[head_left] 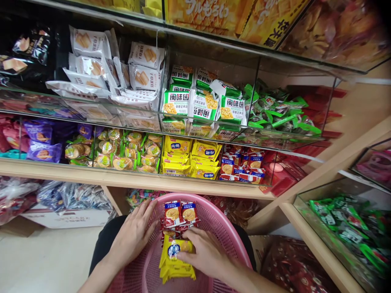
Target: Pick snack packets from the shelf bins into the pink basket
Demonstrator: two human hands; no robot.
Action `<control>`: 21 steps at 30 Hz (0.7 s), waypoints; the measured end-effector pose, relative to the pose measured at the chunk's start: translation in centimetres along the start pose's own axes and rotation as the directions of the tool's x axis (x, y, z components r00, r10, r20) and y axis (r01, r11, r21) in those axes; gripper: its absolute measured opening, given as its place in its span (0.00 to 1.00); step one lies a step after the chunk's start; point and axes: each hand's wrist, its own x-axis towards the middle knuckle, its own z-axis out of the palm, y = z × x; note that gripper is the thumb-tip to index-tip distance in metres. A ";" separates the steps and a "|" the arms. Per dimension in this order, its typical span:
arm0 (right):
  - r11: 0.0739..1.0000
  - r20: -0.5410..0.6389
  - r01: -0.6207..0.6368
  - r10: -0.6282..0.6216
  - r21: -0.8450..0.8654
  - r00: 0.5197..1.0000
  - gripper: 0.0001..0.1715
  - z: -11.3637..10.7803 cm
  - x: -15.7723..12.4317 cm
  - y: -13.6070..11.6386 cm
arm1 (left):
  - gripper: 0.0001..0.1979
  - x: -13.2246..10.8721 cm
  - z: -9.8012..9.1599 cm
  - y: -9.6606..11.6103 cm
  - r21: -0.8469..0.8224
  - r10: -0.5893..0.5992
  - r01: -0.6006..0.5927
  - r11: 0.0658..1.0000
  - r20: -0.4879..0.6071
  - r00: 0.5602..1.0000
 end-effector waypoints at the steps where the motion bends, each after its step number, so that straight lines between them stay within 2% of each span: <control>1: 0.999 -0.002 0.004 -0.004 -0.034 1.000 0.20 0.1 -0.1 0.0 | 0.27 0.0 0.0 0.0 0.003 0.000 0.000 1.000 0.002 1.000; 8: 0.959 0.048 0.067 -0.056 -0.277 0.997 0.27 1.1 -0.4 -0.2 | 0.27 0.1 -0.2 0.1 0.016 -0.009 0.008 1.000 0.027 1.000; 12: 0.932 -0.008 0.137 -0.148 -0.336 0.989 0.37 2.3 -0.8 0.3 | 0.27 0.0 -0.2 0.0 0.037 0.003 -0.004 0.999 0.023 1.000; 14: 0.898 -0.070 0.202 -0.248 -0.392 0.966 0.40 3.1 -1.0 0.6 | 0.27 0.0 -0.1 0.0 0.039 0.003 -0.004 0.999 0.012 1.000; 16: 0.838 -0.112 0.281 -0.372 -0.469 0.922 0.40 3.8 -1.1 0.8 | 0.27 0.1 -0.1 0.0 0.039 0.004 -0.004 0.999 0.009 1.000; 19: 0.732 -0.117 0.363 -0.513 -0.576 0.850 0.39 4.4 -1.1 0.7 | 0.26 0.1 0.0 0.0 0.036 0.000 -0.001 0.999 0.018 1.000; 21: 0.686 -0.106 0.373 -0.548 -0.625 0.830 0.38 4.6 -0.9 0.6 | 0.26 0.1 0.1 -0.1 0.029 -0.002 0.002 1.000 0.017 1.000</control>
